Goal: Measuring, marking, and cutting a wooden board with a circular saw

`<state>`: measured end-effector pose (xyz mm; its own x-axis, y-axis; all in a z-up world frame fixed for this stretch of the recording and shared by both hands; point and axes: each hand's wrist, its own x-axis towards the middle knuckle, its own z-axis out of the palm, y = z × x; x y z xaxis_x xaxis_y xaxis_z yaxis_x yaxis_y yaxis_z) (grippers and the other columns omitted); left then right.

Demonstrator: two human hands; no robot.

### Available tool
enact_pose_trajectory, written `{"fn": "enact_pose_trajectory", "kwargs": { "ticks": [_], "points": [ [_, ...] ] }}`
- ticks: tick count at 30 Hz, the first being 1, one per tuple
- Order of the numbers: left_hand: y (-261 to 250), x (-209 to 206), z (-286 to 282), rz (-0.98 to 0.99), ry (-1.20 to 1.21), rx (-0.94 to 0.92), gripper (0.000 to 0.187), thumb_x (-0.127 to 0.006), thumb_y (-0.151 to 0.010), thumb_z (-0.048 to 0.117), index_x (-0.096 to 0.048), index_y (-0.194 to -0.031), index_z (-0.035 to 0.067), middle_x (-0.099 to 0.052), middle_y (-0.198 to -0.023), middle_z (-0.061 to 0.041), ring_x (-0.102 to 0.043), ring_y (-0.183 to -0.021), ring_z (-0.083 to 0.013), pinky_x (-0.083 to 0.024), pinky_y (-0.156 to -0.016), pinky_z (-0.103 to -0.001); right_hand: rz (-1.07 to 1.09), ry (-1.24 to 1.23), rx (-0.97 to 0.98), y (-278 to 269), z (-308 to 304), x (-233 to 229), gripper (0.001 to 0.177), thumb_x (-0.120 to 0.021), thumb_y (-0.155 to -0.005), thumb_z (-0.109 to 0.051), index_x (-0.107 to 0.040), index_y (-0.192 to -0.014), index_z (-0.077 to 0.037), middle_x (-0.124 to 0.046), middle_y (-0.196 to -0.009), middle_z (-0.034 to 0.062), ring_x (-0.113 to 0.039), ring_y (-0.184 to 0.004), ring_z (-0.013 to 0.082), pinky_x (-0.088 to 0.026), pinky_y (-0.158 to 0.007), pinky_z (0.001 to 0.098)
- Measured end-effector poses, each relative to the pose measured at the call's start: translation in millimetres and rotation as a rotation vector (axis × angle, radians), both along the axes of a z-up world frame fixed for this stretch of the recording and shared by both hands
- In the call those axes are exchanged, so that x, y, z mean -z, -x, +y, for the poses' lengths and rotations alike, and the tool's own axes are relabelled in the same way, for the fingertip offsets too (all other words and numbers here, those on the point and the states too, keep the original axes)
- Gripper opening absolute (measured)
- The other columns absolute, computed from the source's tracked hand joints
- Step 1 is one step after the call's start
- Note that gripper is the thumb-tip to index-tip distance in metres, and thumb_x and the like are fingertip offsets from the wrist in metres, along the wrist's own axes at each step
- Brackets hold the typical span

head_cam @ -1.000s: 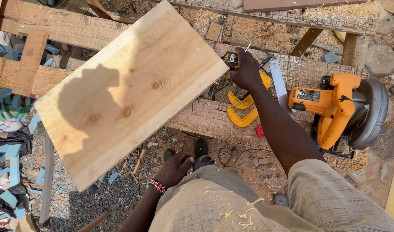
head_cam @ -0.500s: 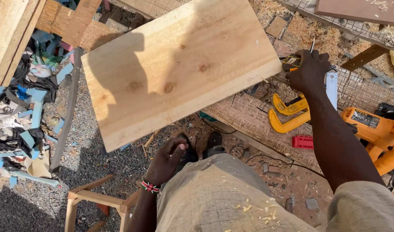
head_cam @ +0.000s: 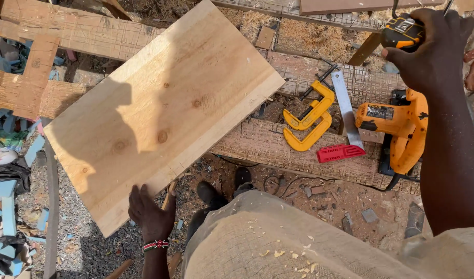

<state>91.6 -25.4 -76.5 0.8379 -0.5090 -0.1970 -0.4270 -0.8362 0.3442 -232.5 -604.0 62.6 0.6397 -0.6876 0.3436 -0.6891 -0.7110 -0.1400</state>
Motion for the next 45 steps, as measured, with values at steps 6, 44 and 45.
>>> {"fn": "enact_pose_trajectory", "kwargs": {
  "ticks": [6, 44, 45],
  "points": [
    [25, -84, -120, 0.082, 0.562, 0.348, 0.043, -0.059, -0.102, 0.032, -0.057, -0.132, 0.000, -0.056, -0.145, -0.024, -0.053, -0.136, -0.0391, -0.045, -0.111, -0.052, 0.013, -0.485, -0.206, -64, 128, -50, 0.060, -0.088, -0.085, -0.028, -0.069, -0.138, -0.007, -0.065, -0.118, 0.0160, -0.047, -0.105, 0.0343, -0.037, -0.082, 0.0454],
    [-88, -40, 22, 0.605, -0.183, -0.050, 0.034, -0.058, -0.102, 0.036, -0.068, -0.087, 0.007, -0.055, -0.097, -0.015, -0.064, -0.064, -0.0256, -0.052, -0.057, -0.041, -0.549, -0.795, 0.028, -165, 69, 216, 0.017, -0.062, -0.088, 0.000, -0.066, -0.094, -0.016, -0.072, -0.100, 0.0018, -0.074, -0.094, 0.0157, -0.065, -0.070, 0.0278],
    [-84, -35, 30, 0.612, -0.188, -0.083, 0.034, -0.058, -0.102, 0.036, -0.068, -0.087, 0.007, -0.055, -0.097, -0.015, -0.064, -0.064, -0.0256, -0.052, -0.057, -0.041, -0.533, -0.817, 0.006, -163, 70, 225, 0.017, -0.062, -0.088, 0.000, -0.066, -0.094, -0.016, -0.072, -0.100, 0.0018, -0.074, -0.094, 0.0157, -0.065, -0.070, 0.0278]
  ]
}}
